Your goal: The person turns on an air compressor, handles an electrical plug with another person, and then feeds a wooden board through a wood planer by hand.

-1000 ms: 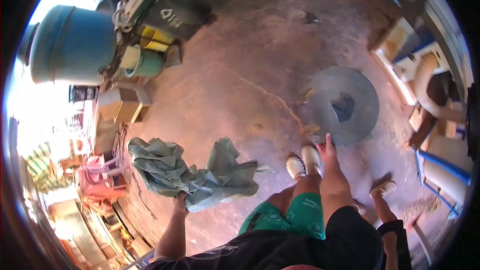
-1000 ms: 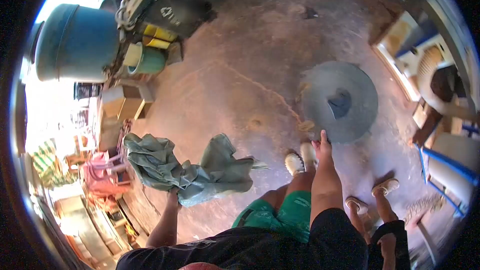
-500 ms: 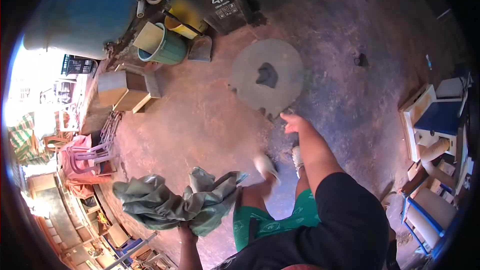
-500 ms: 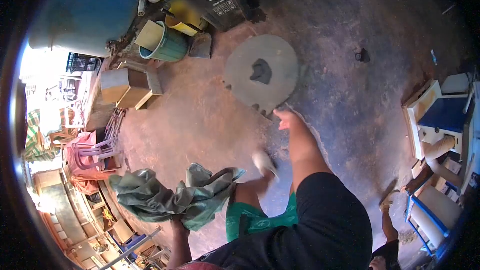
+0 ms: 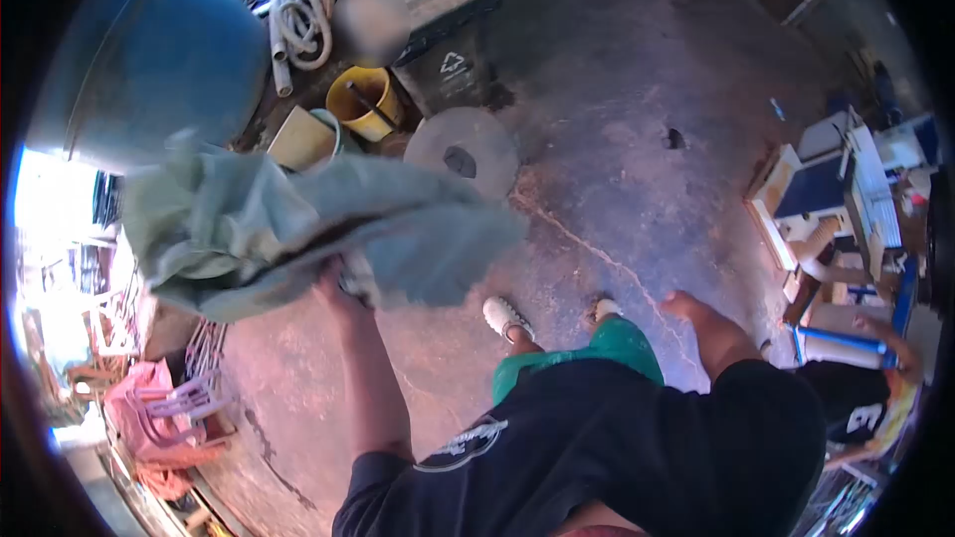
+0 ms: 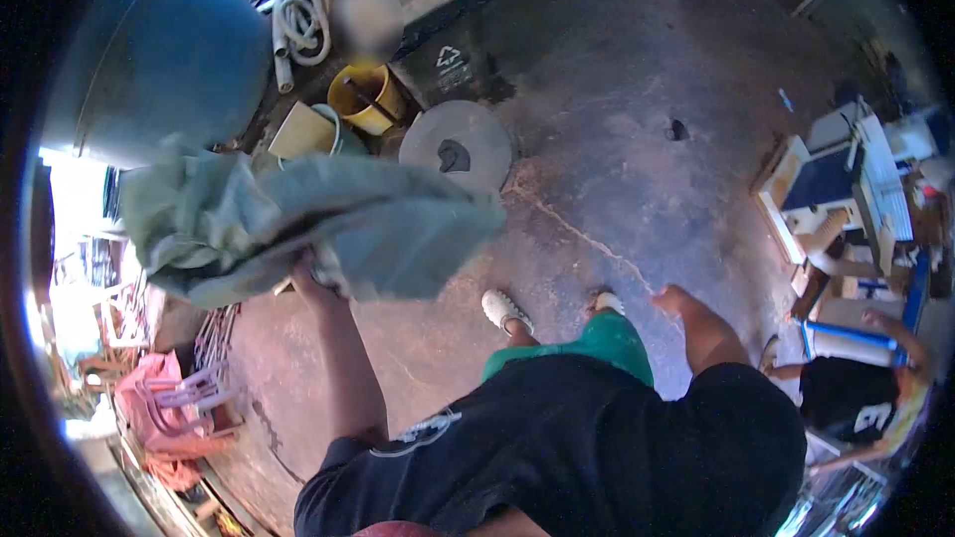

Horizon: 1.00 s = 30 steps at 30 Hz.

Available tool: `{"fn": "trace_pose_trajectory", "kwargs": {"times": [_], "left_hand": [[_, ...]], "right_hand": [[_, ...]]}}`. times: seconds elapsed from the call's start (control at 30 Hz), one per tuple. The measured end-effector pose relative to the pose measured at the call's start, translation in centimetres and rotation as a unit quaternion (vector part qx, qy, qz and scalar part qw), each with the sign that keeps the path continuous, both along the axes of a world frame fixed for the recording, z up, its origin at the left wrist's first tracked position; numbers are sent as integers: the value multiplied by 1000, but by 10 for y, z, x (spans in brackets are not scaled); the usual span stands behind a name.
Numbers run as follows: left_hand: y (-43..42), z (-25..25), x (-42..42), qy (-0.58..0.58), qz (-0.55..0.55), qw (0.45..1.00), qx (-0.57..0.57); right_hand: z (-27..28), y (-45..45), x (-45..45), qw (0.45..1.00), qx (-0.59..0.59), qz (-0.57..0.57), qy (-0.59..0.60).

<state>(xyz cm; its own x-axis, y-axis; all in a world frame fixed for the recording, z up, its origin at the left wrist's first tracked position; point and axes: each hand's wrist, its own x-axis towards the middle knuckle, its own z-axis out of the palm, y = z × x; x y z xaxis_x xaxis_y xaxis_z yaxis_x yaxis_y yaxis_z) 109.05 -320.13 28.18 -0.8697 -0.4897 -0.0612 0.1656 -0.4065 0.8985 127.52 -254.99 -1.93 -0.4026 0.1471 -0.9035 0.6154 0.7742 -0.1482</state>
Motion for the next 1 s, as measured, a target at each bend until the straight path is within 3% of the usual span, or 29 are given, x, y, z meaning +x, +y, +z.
{"fn": "trace_pose_trajectory", "kwargs": {"times": [0.07,0.13,0.2,0.23,0.3,0.37,0.43,0.5,0.57,0.6,0.63,0.67,0.7,0.73,0.77,0.8,0.83,0.97,1.0], "left_hand": [[-7,30,-46,-5,19,999,-38],[-1,42,-89,-8,-13,999,-32],[10,19,-138,111,-48,991,-53],[10,-5,-161,116,-65,990,-49],[17,-74,-206,42,-160,981,99],[45,-124,-227,52,-143,988,-38],[60,-165,-229,-65,-133,987,-66],[45,-250,-247,-153,-132,970,-136],[64,-239,-235,-299,-149,930,-152],[77,-237,-229,-308,-154,922,-177],[70,-265,-236,-293,-206,914,-189],[68,-285,-245,-331,-243,907,-94],[82,-259,-240,-340,-239,888,-198],[65,-291,-253,-347,-226,871,-263],[71,-279,-259,-390,-206,846,-299],[69,-278,-268,-411,-227,733,-491],[57,-306,-283,-426,-232,785,-385],[23,-383,-355,-393,-358,685,-498],[18,-397,-361,-371,-386,648,-542]], "right_hand": [[46,16,-2,990,40,-130,37],[65,34,5,979,49,-168,108],[88,25,22,957,50,-247,143],[97,20,28,935,47,-306,175],[105,10,48,942,60,-295,148],[103,-5,69,953,67,-273,114],[98,-14,84,960,43,-275,13],[87,-18,81,954,54,-293,23],[84,-6,72,986,24,-160,-47],[69,4,59,994,39,-78,-68],[65,10,50,998,55,-25,-6],[39,25,43,994,61,1,87],[33,33,22,993,99,-21,65],[76,25,-7,977,138,-113,121],[51,36,-11,937,170,-125,278],[107,22,-43,937,164,-162,262],[137,7,-62,927,165,-195,275],[171,-61,-51,887,184,-304,296],[175,-86,-38,897,218,-270,274]]}}
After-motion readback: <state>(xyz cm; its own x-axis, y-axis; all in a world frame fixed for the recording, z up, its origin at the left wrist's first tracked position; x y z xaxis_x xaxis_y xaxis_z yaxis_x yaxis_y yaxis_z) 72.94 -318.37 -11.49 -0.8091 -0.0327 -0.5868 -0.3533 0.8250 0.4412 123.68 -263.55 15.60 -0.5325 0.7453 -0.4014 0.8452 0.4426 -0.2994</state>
